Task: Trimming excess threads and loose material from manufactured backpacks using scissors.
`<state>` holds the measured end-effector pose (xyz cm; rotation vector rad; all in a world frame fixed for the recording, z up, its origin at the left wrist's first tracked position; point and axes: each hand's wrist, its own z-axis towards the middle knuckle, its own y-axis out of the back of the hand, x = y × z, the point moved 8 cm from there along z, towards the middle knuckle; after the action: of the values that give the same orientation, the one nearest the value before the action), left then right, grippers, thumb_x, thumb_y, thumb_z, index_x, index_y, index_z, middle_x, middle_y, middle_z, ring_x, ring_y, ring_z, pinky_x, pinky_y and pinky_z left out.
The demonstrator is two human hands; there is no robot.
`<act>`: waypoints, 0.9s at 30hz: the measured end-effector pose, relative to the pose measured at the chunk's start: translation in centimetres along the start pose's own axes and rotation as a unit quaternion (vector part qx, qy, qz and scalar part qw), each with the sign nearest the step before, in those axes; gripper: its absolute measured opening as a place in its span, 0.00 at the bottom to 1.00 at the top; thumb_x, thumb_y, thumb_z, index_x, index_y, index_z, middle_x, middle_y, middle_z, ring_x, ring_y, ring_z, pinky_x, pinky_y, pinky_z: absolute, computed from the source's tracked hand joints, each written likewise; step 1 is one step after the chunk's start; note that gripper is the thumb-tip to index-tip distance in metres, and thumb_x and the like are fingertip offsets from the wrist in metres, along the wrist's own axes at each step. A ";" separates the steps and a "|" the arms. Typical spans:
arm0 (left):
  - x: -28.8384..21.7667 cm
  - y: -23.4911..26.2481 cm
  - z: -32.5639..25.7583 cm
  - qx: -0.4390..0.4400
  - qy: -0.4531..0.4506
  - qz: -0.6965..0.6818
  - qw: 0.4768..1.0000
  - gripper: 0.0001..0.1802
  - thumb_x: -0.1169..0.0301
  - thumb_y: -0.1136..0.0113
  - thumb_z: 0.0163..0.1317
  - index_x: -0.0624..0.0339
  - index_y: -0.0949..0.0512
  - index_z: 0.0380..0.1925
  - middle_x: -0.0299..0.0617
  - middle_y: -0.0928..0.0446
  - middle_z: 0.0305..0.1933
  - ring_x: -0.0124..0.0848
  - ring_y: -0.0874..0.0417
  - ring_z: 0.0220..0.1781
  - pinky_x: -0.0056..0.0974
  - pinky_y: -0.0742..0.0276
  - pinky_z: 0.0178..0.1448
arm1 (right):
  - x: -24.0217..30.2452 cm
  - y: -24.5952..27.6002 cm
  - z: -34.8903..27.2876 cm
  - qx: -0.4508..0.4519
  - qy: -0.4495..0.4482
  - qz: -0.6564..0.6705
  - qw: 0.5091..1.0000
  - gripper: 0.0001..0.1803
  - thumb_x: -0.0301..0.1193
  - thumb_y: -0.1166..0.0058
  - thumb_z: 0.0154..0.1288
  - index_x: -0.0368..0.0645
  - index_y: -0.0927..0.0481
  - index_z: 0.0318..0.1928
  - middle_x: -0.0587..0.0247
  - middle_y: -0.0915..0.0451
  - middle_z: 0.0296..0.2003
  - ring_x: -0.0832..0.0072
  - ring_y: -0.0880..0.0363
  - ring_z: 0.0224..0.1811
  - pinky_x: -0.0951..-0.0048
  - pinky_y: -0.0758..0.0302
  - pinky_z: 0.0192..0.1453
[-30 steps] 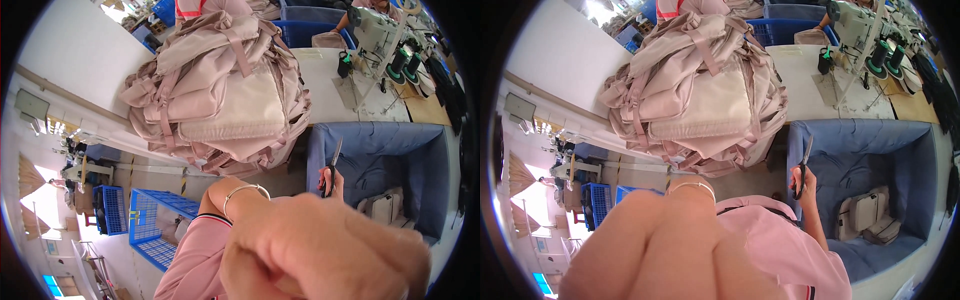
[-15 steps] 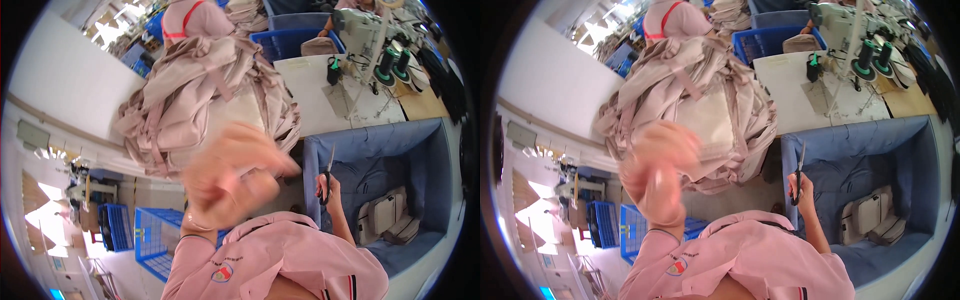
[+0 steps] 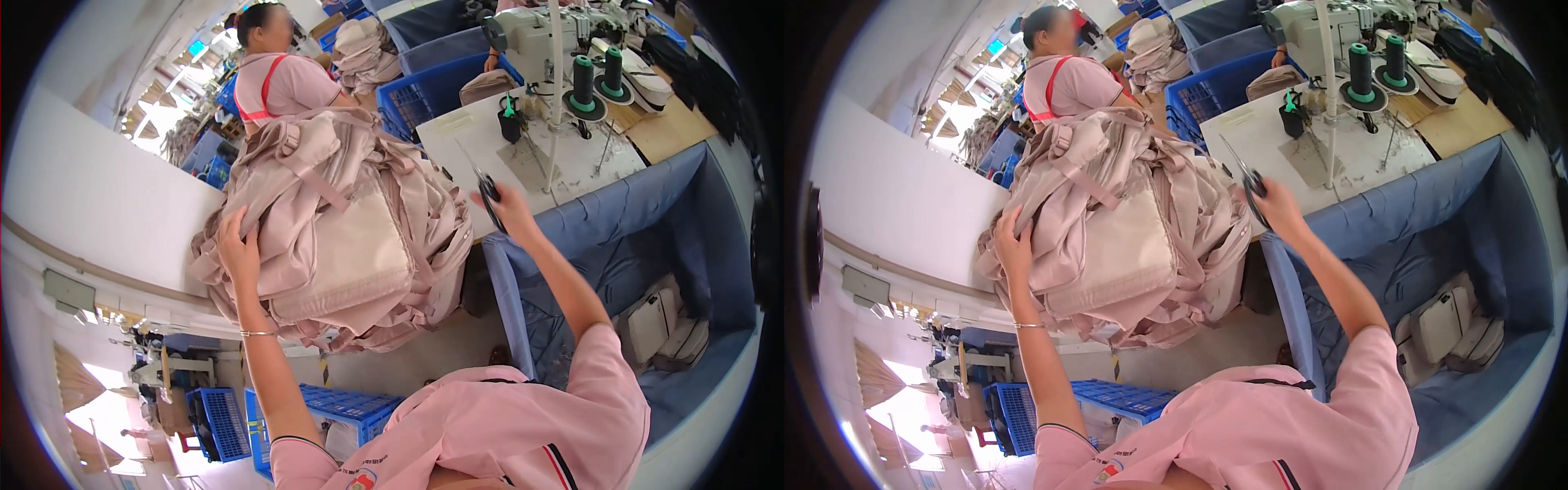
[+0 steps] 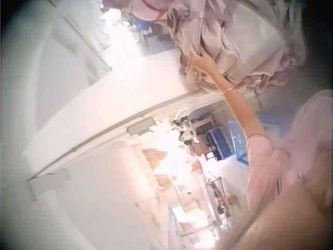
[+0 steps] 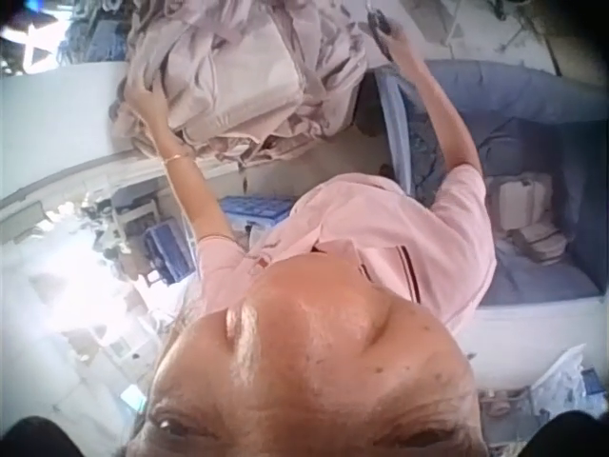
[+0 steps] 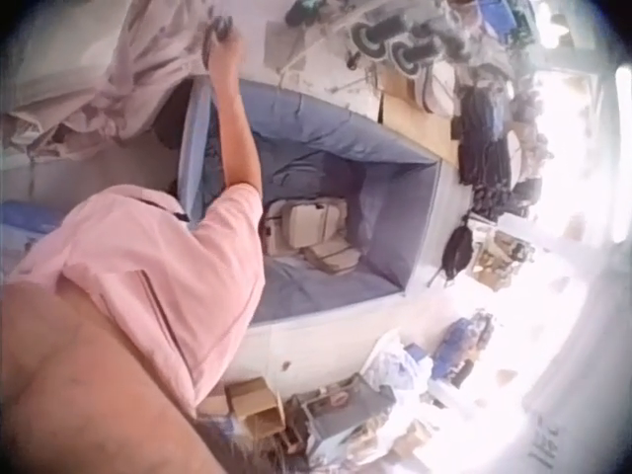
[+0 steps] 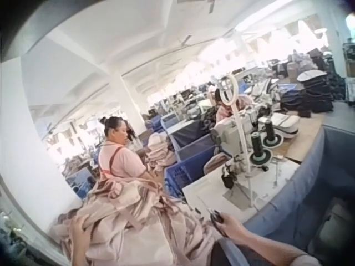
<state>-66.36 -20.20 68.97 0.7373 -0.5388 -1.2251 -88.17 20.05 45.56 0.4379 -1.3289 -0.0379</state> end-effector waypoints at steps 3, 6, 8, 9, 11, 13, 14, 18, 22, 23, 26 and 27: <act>0.0 -0.9 -0.7 -0.025 -0.007 0.022 0.999 0.21 0.74 0.37 0.56 0.56 0.19 0.52 0.46 0.21 0.52 0.46 0.24 0.57 0.45 0.32 0.64 | 2.5 0.1 6.4 -0.013 0.007 -0.051 0.999 0.33 0.55 0.33 0.56 0.36 0.28 0.20 0.66 0.36 0.13 0.78 0.35 0.17 0.69 0.38 0.23; 0.1 -0.5 -1.4 -0.045 -0.006 0.031 0.998 0.21 0.75 0.37 0.56 0.55 0.18 0.52 0.44 0.20 0.50 0.44 0.22 0.55 0.45 0.31 0.63 | 4.1 -0.7 10.9 0.012 0.017 -0.067 0.998 0.32 0.56 0.33 0.53 0.35 0.25 0.20 0.53 0.28 0.15 0.66 0.28 0.18 0.60 0.33 0.26; 0.7 0.3 -1.5 -0.050 0.023 -0.035 0.998 0.21 0.78 0.39 0.55 0.55 0.19 0.51 0.44 0.20 0.51 0.44 0.22 0.55 0.45 0.32 0.64 | 5.6 -1.0 11.4 0.013 0.022 -0.060 0.998 0.31 0.54 0.33 0.54 0.36 0.23 0.20 0.53 0.28 0.14 0.68 0.28 0.18 0.61 0.34 0.25; 0.9 1.2 -1.7 -0.050 0.024 -0.032 0.998 0.21 0.78 0.39 0.55 0.55 0.19 0.51 0.44 0.20 0.51 0.44 0.22 0.55 0.45 0.32 0.64 | 6.0 -1.0 11.4 0.014 0.023 -0.056 0.998 0.29 0.52 0.34 0.55 0.36 0.22 0.21 0.54 0.29 0.14 0.69 0.27 0.17 0.62 0.34 0.25; -0.4 3.4 -1.4 -0.060 0.019 -0.025 0.998 0.23 0.82 0.43 0.53 0.57 0.19 0.51 0.46 0.21 0.52 0.45 0.23 0.56 0.45 0.33 0.65 | 3.7 -0.8 10.3 0.018 0.012 -0.016 1.000 0.27 0.50 0.34 0.56 0.36 0.21 0.21 0.56 0.27 0.14 0.73 0.26 0.17 0.63 0.33 0.24; -3.1 6.8 -2.6 -0.049 0.006 -0.013 0.999 0.25 0.83 0.45 0.51 0.57 0.19 0.51 0.45 0.21 0.52 0.45 0.24 0.57 0.45 0.33 0.66 | 1.8 -0.8 7.4 0.028 0.001 0.026 0.999 0.25 0.48 0.35 0.58 0.36 0.19 0.22 0.58 0.26 0.14 0.77 0.26 0.17 0.65 0.33 0.23; -4.5 8.0 -3.8 -0.043 -0.008 -0.003 0.999 0.26 0.83 0.46 0.49 0.57 0.19 0.51 0.45 0.21 0.52 0.45 0.24 0.57 0.45 0.34 0.66 | 0.6 -0.9 5.2 0.044 -0.029 0.098 0.994 0.24 0.48 0.34 0.58 0.38 0.20 0.23 0.64 0.25 0.16 0.81 0.29 0.16 0.72 0.36 0.20; -7.9 8.0 -9.3 0.005 -0.037 0.048 0.998 0.28 0.83 0.46 0.46 0.57 0.19 0.52 0.44 0.21 0.52 0.44 0.25 0.58 0.46 0.34 0.66 | -4.7 -2.3 -2.3 0.063 -0.108 0.250 0.960 0.21 0.47 0.33 0.60 0.40 0.20 0.29 0.68 0.22 0.20 0.85 0.29 0.14 0.81 0.39 0.16; -7.2 7.4 -13.8 -0.029 0.059 0.027 0.997 0.29 0.83 0.45 0.44 0.57 0.18 0.51 0.41 0.21 0.52 0.43 0.25 0.57 0.44 0.34 0.66 | -3.6 -5.5 -7.3 0.086 -0.162 0.384 0.905 0.21 0.46 0.38 0.65 0.39 0.21 0.35 0.63 0.19 0.27 0.81 0.23 0.19 0.81 0.35 0.20; -7.6 7.5 -14.6 -0.050 0.077 0.018 0.996 0.28 0.83 0.45 0.45 0.57 0.18 0.51 0.40 0.21 0.52 0.43 0.25 0.57 0.44 0.34 0.65 | -2.6 -6.5 -8.4 0.104 -0.173 0.419 0.885 0.21 0.46 0.39 0.67 0.38 0.22 0.38 0.60 0.17 0.31 0.79 0.19 0.24 0.80 0.31 0.23; -9.4 7.7 -16.7 -0.075 0.107 0.000 0.991 0.27 0.83 0.44 0.47 0.57 0.17 0.50 0.39 0.21 0.52 0.42 0.26 0.57 0.44 0.33 0.64 | 2.3 -8.1 -9.9 0.136 -0.103 0.489 0.855 0.23 0.47 0.42 0.69 0.37 0.25 0.46 0.54 0.17 0.44 0.73 0.15 0.39 0.75 0.24 0.36; -10.1 7.8 -17.3 -0.078 0.115 -0.009 0.990 0.26 0.83 0.43 0.48 0.57 0.16 0.49 0.39 0.21 0.52 0.42 0.26 0.57 0.44 0.33 0.64 | 3.0 -8.7 -10.2 0.144 -0.090 0.522 0.836 0.22 0.45 0.40 0.68 0.39 0.26 0.47 0.53 0.18 0.49 0.71 0.16 0.43 0.74 0.23 0.38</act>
<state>-51.61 -5.60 63.63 0.7400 -0.2449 -1.1655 -75.84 14.12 43.74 -0.0991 -1.6172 1.0696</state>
